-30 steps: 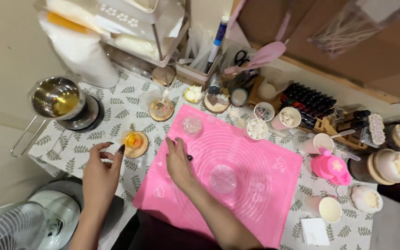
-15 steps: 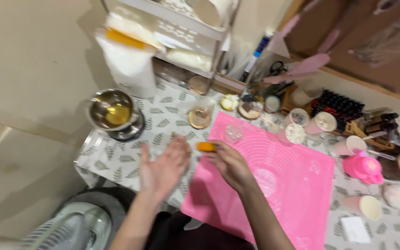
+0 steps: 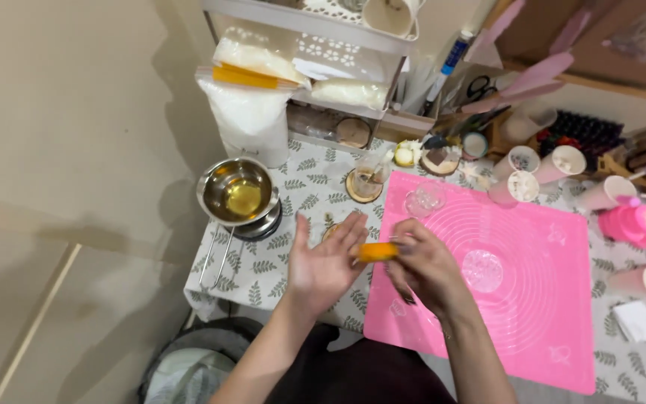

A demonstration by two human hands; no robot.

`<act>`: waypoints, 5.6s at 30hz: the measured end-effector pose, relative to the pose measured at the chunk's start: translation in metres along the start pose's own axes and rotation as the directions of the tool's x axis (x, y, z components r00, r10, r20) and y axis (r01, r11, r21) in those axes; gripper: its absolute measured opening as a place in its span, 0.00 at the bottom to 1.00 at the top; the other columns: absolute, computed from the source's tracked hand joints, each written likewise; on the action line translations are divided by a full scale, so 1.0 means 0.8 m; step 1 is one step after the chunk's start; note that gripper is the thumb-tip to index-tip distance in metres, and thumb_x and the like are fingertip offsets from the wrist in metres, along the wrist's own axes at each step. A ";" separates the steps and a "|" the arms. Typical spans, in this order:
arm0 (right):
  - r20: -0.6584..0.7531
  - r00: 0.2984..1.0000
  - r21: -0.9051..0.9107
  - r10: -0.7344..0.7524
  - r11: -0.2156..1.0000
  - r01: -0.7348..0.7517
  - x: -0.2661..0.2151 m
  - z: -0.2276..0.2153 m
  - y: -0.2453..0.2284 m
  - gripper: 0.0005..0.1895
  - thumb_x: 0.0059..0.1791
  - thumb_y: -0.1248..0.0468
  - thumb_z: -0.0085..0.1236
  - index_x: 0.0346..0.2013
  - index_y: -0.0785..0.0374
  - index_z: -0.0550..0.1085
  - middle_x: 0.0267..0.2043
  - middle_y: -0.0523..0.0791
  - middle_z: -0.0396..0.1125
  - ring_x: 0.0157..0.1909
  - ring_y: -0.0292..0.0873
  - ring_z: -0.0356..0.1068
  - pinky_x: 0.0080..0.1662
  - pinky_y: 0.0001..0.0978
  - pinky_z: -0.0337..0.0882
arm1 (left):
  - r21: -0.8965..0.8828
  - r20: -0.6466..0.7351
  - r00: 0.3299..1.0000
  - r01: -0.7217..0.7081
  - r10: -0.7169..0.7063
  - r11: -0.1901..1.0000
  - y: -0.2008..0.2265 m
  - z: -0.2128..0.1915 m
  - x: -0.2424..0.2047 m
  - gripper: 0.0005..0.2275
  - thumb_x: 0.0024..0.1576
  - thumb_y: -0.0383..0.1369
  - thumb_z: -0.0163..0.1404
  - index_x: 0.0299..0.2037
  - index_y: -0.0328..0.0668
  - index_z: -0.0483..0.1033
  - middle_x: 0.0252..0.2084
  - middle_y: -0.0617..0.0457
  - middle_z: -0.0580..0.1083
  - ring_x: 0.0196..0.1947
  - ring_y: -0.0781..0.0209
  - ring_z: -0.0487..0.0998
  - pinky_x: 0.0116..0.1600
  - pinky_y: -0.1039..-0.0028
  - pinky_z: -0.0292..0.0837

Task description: The recorder is selecting and mixing fragrance oils into a beaker to prepare a scented candle mixture.

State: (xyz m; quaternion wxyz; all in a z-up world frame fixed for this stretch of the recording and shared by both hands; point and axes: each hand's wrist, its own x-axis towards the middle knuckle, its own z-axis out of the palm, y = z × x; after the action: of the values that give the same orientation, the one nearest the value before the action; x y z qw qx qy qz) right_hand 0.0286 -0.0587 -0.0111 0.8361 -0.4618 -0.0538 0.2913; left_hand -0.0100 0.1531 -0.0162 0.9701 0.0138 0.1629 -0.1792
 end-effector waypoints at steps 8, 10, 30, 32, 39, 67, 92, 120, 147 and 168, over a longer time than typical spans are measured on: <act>-0.074 0.997 -0.356 0.013 0.934 -0.039 0.013 0.019 0.019 0.12 0.51 0.72 0.53 0.49 0.68 0.68 0.38 0.48 0.70 0.29 0.40 0.72 0.31 0.30 0.72 | 0.138 -0.013 0.999 0.039 -0.038 0.990 0.006 -0.018 -0.006 0.37 0.61 0.60 0.35 0.72 0.39 0.57 0.71 0.52 0.63 0.63 0.57 0.62 0.66 0.65 0.54; -0.048 0.998 -0.363 -0.030 0.932 0.011 0.012 0.025 0.022 0.11 0.53 0.71 0.53 0.50 0.69 0.68 0.40 0.48 0.69 0.32 0.40 0.72 0.34 0.30 0.74 | 0.263 -0.039 0.999 0.042 -0.033 0.964 0.002 -0.037 -0.003 0.34 0.63 0.57 0.34 0.73 0.40 0.56 0.72 0.55 0.63 0.58 0.59 0.62 0.63 0.66 0.54; -0.277 0.956 0.252 0.098 0.967 -0.026 -0.017 0.044 0.048 0.16 0.56 0.64 0.46 0.56 0.70 0.70 0.46 0.46 0.72 0.41 0.36 0.71 0.46 0.26 0.72 | 0.918 0.262 0.923 -0.328 0.281 0.223 0.006 0.010 -0.032 0.14 0.61 0.31 0.53 0.56 0.36 0.78 0.51 0.50 0.81 0.51 0.64 0.80 0.55 0.73 0.76; -0.259 0.956 0.272 0.139 0.960 -0.066 -0.017 0.023 0.069 0.15 0.57 0.62 0.46 0.54 0.70 0.70 0.43 0.46 0.72 0.39 0.36 0.71 0.45 0.26 0.72 | 0.938 0.288 0.900 -0.334 0.329 0.094 0.004 0.013 -0.040 0.14 0.60 0.31 0.54 0.55 0.37 0.79 0.50 0.50 0.81 0.51 0.64 0.81 0.53 0.73 0.77; -0.229 0.951 0.261 0.209 0.954 -0.146 -0.020 0.005 0.081 0.13 0.59 0.59 0.46 0.48 0.67 0.71 0.36 0.45 0.73 0.34 0.34 0.72 0.38 0.25 0.69 | 0.662 0.697 0.637 -0.395 0.329 -0.637 -0.010 0.012 -0.044 0.07 0.60 0.30 0.55 0.45 0.36 0.79 0.43 0.44 0.81 0.45 0.47 0.82 0.47 0.65 0.77; -0.266 0.960 0.115 0.085 0.992 -0.056 0.019 -0.038 0.111 0.16 0.57 0.63 0.48 0.56 0.71 0.72 0.40 0.43 0.71 0.41 0.34 0.67 0.46 0.25 0.68 | 0.821 0.438 0.834 -0.219 0.336 -0.527 0.019 -0.018 0.002 0.10 0.66 0.33 0.44 0.47 0.33 0.74 0.45 0.42 0.76 0.40 0.44 0.79 0.42 0.61 0.73; -0.395 0.889 -0.799 -0.233 0.563 -0.208 0.079 -0.041 0.124 0.12 0.52 0.64 0.54 0.45 0.69 0.75 0.25 0.42 0.67 0.27 0.33 0.63 0.32 0.28 0.66 | 0.995 -0.100 0.767 0.071 0.633 0.070 0.054 -0.001 -0.064 0.20 0.63 0.42 0.44 0.27 0.32 0.75 0.16 0.55 0.69 0.16 0.70 0.69 0.23 0.74 0.63; -0.368 0.906 -0.836 -0.210 0.501 -0.224 0.081 -0.009 0.102 0.09 0.50 0.63 0.54 0.38 0.67 0.70 0.24 0.44 0.71 0.22 0.34 0.70 0.28 0.29 0.70 | 0.999 -0.032 0.765 0.038 0.644 0.005 0.053 -0.015 -0.072 0.19 0.64 0.42 0.45 0.27 0.33 0.75 0.12 0.55 0.65 0.13 0.70 0.64 0.22 0.74 0.59; -0.382 0.909 -0.814 -0.168 0.527 -0.245 0.096 -0.029 0.113 0.09 0.50 0.62 0.54 0.36 0.68 0.73 0.22 0.44 0.71 0.23 0.34 0.70 0.29 0.29 0.70 | 0.998 0.035 0.752 0.011 0.658 -0.065 0.055 -0.012 -0.075 0.17 0.64 0.38 0.45 0.27 0.32 0.75 0.13 0.51 0.66 0.13 0.67 0.65 0.23 0.72 0.60; -0.370 0.907 -0.803 -0.199 0.560 -0.204 0.098 -0.043 0.123 0.09 0.50 0.63 0.53 0.40 0.68 0.73 0.23 0.43 0.70 0.24 0.33 0.69 0.29 0.27 0.69 | 0.995 0.052 0.753 0.020 0.656 -0.102 0.050 -0.021 -0.070 0.17 0.64 0.38 0.45 0.27 0.32 0.75 0.13 0.51 0.66 0.12 0.68 0.65 0.22 0.73 0.60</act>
State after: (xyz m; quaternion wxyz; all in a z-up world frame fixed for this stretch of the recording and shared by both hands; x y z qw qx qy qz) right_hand 0.0623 -0.0025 -0.1232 0.5108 -0.8504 -0.0021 0.1263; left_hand -0.0506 0.2109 -0.0156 0.6025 0.7700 0.2084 0.0244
